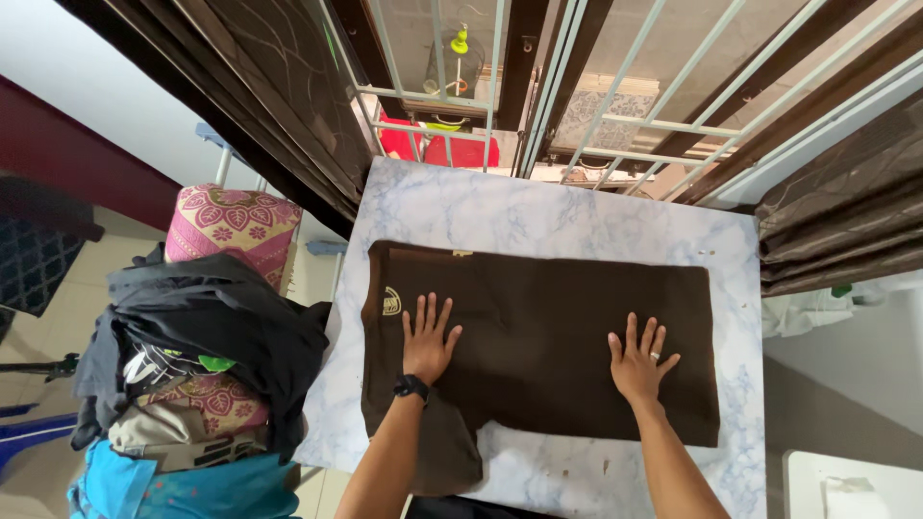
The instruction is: The person folds a brown shirt by laying it flat on a table, folding the sides and sleeves inward, and then folding it into a rectangle.
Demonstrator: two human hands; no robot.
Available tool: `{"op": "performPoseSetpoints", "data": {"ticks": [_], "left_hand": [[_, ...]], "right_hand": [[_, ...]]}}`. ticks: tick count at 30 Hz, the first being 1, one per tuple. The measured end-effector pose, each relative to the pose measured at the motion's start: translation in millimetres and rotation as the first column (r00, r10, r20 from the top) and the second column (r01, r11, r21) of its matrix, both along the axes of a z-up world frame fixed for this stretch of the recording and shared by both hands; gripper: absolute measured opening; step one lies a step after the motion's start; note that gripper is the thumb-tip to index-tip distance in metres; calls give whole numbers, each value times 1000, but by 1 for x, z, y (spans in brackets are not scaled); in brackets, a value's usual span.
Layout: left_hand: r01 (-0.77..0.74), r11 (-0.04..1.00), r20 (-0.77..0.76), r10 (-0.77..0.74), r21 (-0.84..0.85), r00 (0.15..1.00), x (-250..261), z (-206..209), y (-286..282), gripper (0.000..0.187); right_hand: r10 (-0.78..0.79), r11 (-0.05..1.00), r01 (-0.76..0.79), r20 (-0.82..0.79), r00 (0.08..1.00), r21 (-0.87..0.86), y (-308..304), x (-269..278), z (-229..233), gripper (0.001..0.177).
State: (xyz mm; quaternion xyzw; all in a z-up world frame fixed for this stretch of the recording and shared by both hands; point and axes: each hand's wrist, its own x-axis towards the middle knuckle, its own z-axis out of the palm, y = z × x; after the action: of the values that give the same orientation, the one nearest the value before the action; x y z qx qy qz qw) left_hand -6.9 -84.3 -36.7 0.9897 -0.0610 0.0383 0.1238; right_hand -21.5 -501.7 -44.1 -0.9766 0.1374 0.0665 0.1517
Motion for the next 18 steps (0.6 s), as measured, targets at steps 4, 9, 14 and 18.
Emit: {"op": "performPoseSetpoints", "data": {"ticks": [4,9,14,18], "left_hand": [[3,1000,-59,-5,-26,998,19,-5,0,65],[-5,1000,-73,4,-14,997,10,-1,-3,65],[-65,997,129,69,-30,989,-41,2,-5,62],[-110,993,77,112,-28,991,-75,-4,-1,60]], "right_hand": [[-3,998,7,-60,998,62,-7,18,-6,75],[-18,997,24,-73,997,73,-13,19,9,76],[-403,392,9,163,901,920,28,12,129,39],[-374,251,-356,429,822,900,74,-30,282,26]]}}
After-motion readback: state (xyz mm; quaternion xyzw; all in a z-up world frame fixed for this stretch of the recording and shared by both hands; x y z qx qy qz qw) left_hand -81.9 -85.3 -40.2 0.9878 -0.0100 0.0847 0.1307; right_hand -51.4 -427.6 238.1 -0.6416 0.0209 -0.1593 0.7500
